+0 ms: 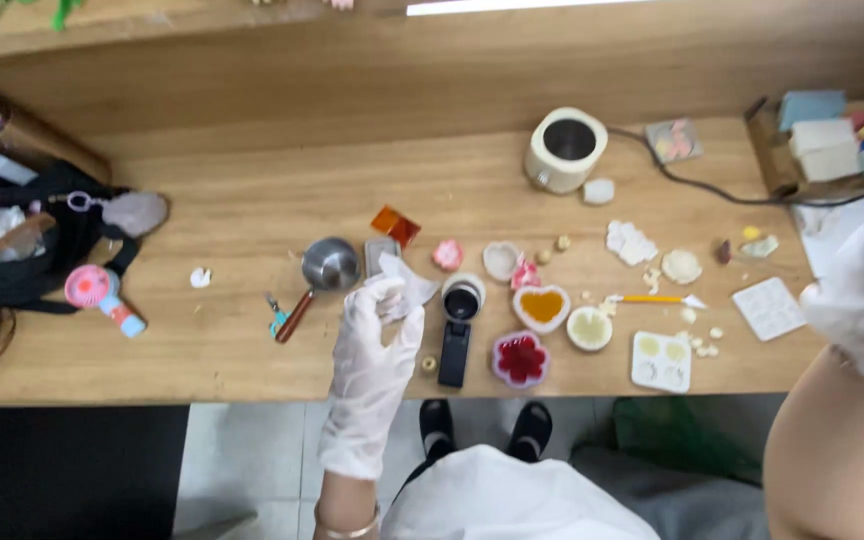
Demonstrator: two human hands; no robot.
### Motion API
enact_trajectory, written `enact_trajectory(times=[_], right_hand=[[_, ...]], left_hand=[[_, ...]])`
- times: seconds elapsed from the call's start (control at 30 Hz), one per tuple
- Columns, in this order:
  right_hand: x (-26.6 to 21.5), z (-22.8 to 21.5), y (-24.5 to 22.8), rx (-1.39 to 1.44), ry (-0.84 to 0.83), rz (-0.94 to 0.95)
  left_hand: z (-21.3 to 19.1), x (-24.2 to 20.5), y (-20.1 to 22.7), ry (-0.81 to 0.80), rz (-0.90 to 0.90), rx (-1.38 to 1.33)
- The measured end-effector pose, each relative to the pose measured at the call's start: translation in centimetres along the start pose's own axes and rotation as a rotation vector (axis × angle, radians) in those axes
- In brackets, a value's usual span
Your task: Using molds and hand tools to create and refine small soap or wax decorative elements.
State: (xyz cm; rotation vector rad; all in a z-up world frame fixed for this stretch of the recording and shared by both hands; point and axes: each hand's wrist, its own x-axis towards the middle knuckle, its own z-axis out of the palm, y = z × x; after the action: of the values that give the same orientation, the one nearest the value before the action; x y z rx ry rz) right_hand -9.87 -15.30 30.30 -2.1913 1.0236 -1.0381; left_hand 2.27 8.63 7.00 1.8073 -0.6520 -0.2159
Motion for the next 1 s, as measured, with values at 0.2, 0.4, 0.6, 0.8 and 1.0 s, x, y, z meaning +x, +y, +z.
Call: enact_trajectory(times=[0.2, 0.4, 0.6, 0.8, 1.0], right_hand=[[-12.1, 5.2, 9.4, 0.446, -0.125, 0.323], [-20.6, 7.0, 16.3, 0.06, -0.406, 0.354], [-24.5, 9.3, 14.6, 0.074, -0.605, 0.573], [-27.0, 11.5, 13.9, 0.044, -0.569, 0.295], [-28.0, 12.3, 14.8, -0.024, -0.67, 0.227]], left_hand=[[2.0, -0.4, -10.8, -0.249, -0.166, 0.341], [5.1, 3.2, -17.1, -0.267, -0.316, 0.153], [6.9, 4.2, -19.1, -0.708, -0.318, 0.493], [10.3, 0.0, -19.4, -0.667, -0.416, 0.449], [11.2, -0.5, -18.1, -0.614, -0.478, 0.581]])
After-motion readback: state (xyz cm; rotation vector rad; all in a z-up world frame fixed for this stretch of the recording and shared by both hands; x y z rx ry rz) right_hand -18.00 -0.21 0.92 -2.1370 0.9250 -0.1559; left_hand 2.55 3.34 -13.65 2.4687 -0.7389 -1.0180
